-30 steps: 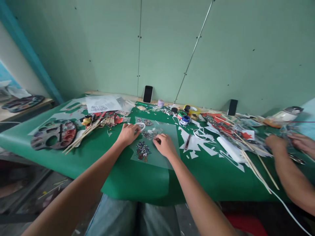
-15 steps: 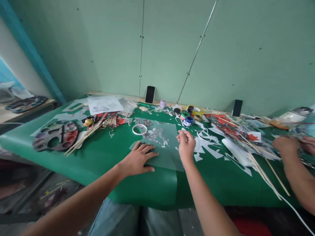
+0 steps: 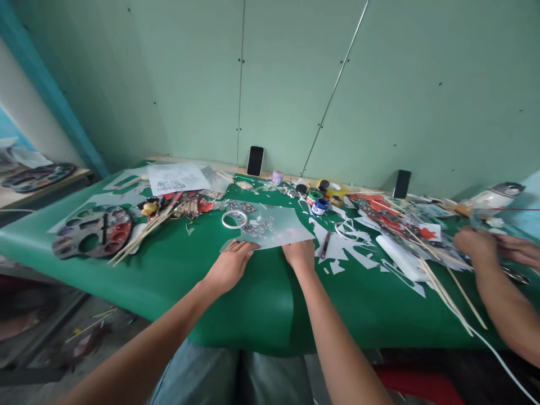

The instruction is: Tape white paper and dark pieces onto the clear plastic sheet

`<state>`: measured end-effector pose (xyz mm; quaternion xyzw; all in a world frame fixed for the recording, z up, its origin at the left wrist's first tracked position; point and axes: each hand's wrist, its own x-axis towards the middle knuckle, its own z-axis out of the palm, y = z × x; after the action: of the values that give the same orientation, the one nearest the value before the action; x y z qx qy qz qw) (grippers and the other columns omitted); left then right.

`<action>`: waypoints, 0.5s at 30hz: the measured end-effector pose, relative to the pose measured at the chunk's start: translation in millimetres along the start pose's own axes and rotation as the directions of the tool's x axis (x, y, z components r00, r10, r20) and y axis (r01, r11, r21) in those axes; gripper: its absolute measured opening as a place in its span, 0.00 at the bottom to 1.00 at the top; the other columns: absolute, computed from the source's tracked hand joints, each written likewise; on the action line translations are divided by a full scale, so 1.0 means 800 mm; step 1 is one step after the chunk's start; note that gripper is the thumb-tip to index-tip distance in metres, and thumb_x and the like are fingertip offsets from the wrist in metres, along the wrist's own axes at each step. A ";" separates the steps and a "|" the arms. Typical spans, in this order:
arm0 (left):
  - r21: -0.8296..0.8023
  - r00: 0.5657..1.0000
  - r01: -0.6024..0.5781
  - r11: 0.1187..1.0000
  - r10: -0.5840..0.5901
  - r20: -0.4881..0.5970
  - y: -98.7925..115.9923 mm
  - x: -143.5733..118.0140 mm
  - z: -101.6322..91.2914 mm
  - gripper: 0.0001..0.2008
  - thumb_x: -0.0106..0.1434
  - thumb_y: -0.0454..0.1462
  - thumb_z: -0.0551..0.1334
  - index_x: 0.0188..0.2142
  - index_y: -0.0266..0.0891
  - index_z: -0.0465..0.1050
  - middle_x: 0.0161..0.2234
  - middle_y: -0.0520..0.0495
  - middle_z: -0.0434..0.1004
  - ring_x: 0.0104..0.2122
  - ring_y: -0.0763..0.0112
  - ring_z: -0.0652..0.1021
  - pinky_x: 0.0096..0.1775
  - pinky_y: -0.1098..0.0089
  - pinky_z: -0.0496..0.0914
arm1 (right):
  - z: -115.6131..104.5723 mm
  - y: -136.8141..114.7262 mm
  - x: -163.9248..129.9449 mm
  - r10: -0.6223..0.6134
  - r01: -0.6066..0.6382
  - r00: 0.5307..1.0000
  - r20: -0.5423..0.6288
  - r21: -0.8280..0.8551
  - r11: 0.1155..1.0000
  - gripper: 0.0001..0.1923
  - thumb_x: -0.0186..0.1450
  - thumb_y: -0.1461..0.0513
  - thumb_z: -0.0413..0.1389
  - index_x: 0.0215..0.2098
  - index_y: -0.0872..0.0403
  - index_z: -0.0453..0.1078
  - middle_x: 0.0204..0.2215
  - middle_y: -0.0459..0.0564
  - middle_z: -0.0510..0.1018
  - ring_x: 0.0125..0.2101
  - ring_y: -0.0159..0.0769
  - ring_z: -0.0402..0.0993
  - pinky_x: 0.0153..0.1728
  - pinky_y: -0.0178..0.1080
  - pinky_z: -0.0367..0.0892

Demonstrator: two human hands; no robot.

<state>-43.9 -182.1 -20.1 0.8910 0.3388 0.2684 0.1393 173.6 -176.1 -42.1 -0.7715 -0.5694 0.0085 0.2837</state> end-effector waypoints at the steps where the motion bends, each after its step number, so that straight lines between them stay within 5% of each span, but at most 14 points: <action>1: -0.014 1.000 0.015 1.000 -0.015 -0.003 0.000 0.000 -0.001 0.17 0.72 0.34 0.44 0.51 0.41 0.68 0.49 0.46 0.77 0.50 0.63 0.76 0.56 0.57 0.65 | 0.007 -0.005 0.007 0.014 -0.014 1.000 -0.001 0.034 0.999 0.21 0.63 0.57 0.52 0.51 0.55 0.73 0.49 0.63 0.76 0.51 0.57 0.68 0.48 0.52 0.64; 10: -0.055 0.998 0.051 0.997 -0.052 -0.025 -0.002 -0.002 -0.001 0.17 0.71 0.35 0.44 0.51 0.41 0.68 0.49 0.44 0.77 0.51 0.62 0.75 0.54 0.58 0.68 | 0.029 -0.007 0.032 0.059 -0.055 0.998 -0.021 0.152 0.987 0.08 0.60 0.60 0.54 0.34 0.50 0.75 0.39 0.62 0.79 0.43 0.53 0.75 0.42 0.50 0.65; 15: -0.043 0.995 0.089 0.995 -0.091 -0.044 0.000 -0.003 -0.002 0.17 0.71 0.35 0.45 0.52 0.40 0.67 0.46 0.41 0.77 0.49 0.58 0.76 0.44 0.61 0.72 | 0.020 -0.007 0.034 0.052 -0.057 0.998 0.037 0.156 0.986 0.09 0.58 0.59 0.57 0.20 0.51 0.71 0.20 0.54 0.75 0.27 0.46 0.74 0.31 0.43 0.65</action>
<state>-46.3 -183.4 -19.9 0.8654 0.3761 0.2891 0.1616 172.5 -144.3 -44.4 -0.7617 -0.5503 0.0736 0.3340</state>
